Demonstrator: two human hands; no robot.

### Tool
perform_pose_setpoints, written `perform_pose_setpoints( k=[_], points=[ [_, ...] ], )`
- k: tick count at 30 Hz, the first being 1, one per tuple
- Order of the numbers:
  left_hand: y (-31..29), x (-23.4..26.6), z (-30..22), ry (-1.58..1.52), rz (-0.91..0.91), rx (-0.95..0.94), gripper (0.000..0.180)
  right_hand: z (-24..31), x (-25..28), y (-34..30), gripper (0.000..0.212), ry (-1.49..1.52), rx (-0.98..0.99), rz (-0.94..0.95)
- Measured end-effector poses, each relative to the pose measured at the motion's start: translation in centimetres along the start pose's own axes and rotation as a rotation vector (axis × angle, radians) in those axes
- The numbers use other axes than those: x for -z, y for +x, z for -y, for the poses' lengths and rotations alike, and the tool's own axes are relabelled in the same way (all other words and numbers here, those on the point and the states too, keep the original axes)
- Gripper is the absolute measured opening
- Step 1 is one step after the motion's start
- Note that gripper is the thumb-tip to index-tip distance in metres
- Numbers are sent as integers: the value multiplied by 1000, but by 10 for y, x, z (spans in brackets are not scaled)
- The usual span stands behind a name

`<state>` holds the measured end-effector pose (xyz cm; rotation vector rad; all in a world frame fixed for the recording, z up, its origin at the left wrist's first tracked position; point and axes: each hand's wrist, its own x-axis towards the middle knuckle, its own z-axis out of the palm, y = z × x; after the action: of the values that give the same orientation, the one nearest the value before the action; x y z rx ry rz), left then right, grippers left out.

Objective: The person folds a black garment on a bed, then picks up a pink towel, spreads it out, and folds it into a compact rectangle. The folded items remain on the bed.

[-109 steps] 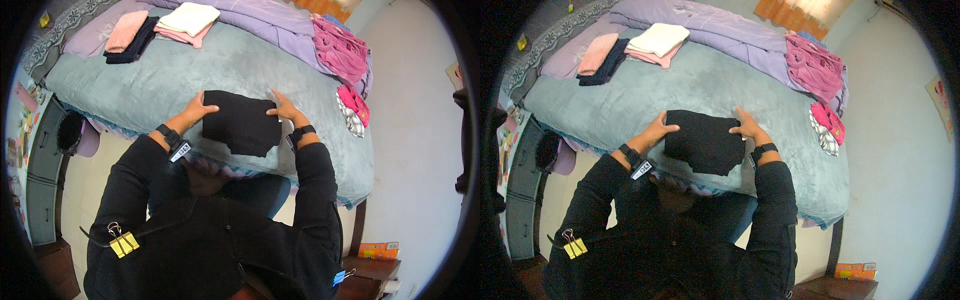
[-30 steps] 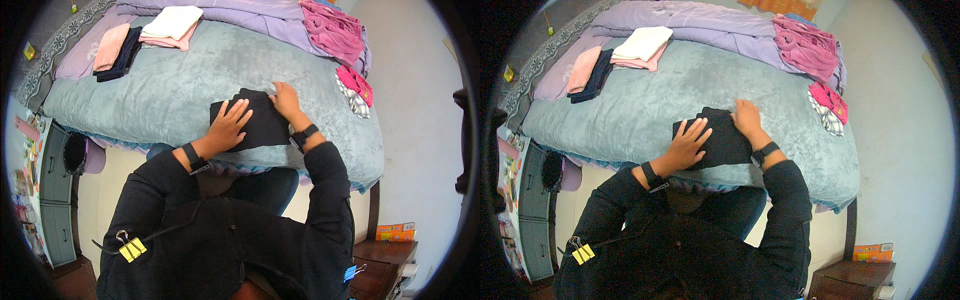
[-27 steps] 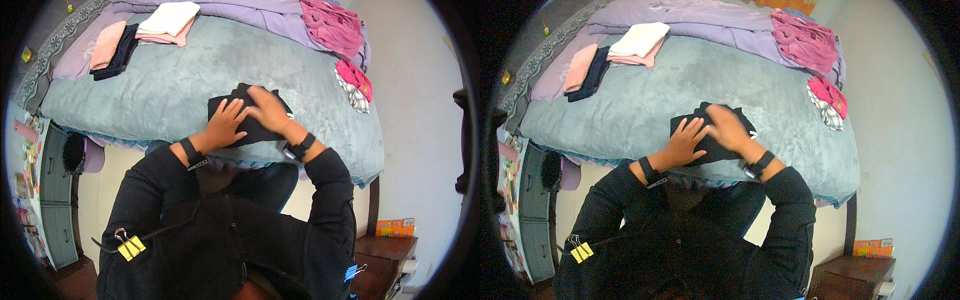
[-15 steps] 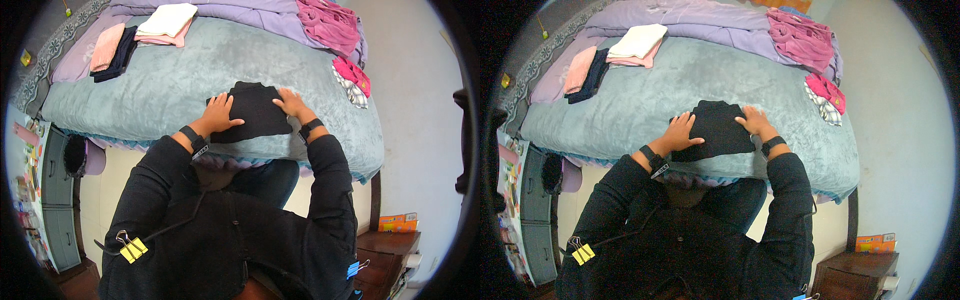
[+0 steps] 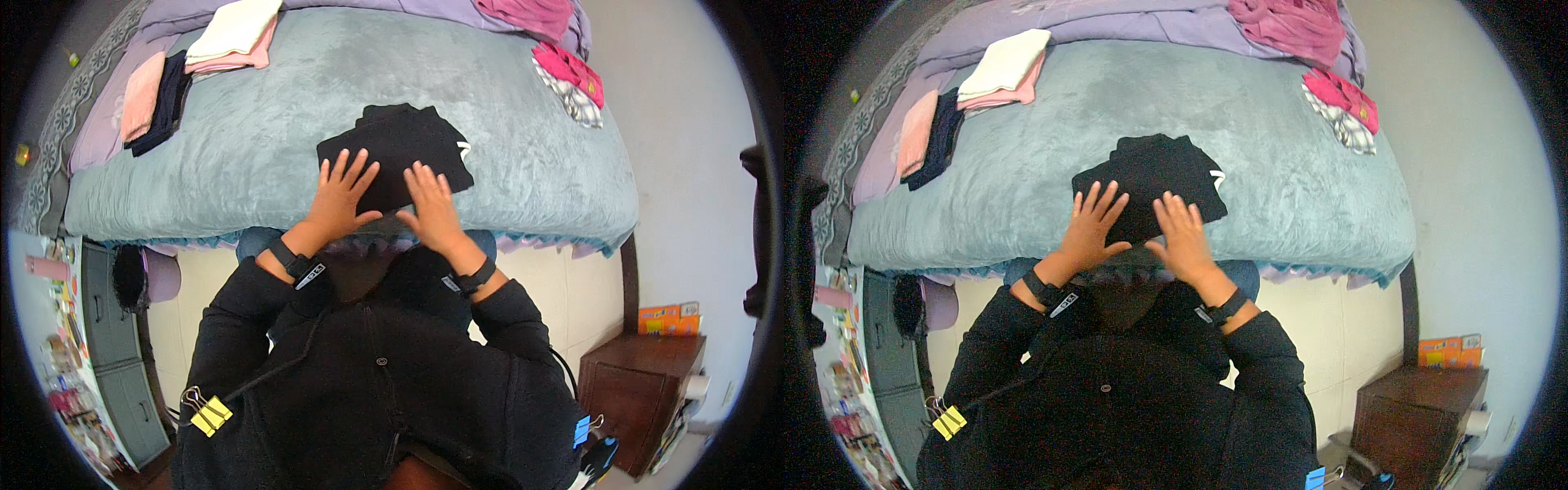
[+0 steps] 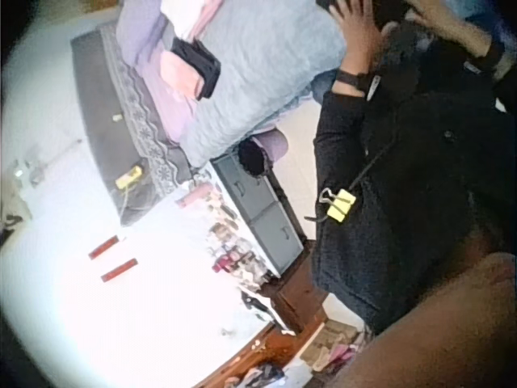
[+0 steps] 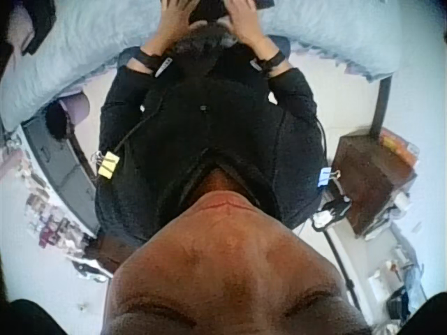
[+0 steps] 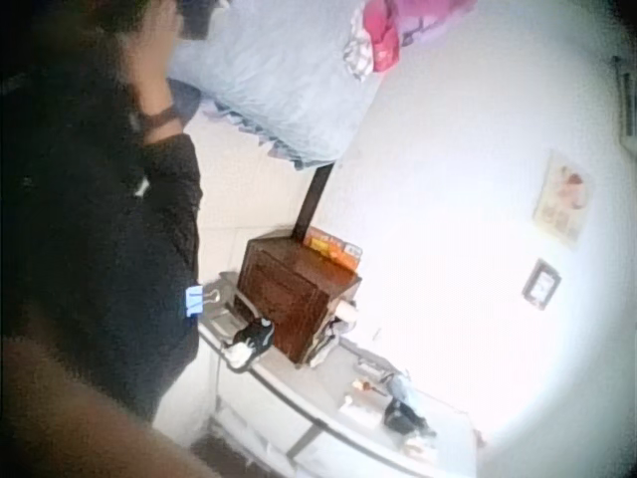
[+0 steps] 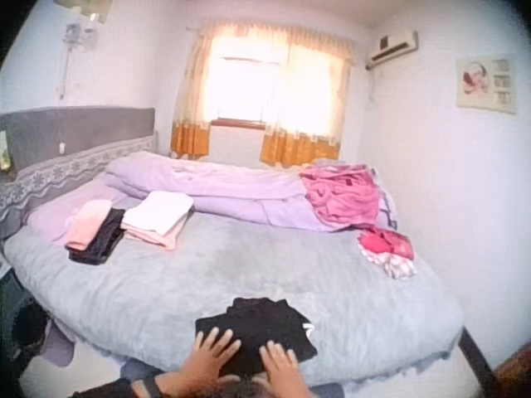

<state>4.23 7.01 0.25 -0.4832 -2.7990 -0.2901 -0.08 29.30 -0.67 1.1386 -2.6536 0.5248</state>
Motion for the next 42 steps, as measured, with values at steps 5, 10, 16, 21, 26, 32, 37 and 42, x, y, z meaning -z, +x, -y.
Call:
perform_pose_setpoints(
  k=[5, 10, 16, 21, 26, 32, 37, 42],
  points=[
    [-6, -3, 17, -134, 10, 115, 76, -52, 9, -19, 68, -164, -331, 28],
    [-10, 14, 21, -90, 4, 198, 75, -41, 23, -21, 68, -75, -349, -251],
    [-4, 18, 10, -127, 29, -102, 71, 22, -7, -12, 77, 159, -12, -105],
    [-14, 5, 21, -150, 50, -8, 68, -17, -9, -27, 74, 69, -284, -78],
    [-27, 9, 40, -207, 40, 91, 67, -40, 19, -37, 71, -74, -517, -35],
    [3, 29, 23, -115, -89, -28, 65, -29, 17, 16, 64, 143, -138, -123],
    [28, 14, 1, -59, 66, -137, 69, -51, 9, 62, 65, 22, -24, 156],
    [23, 3, 1, -45, 52, -47, 69, -104, 42, 78, 64, -117, -500, 142]
  ],
)
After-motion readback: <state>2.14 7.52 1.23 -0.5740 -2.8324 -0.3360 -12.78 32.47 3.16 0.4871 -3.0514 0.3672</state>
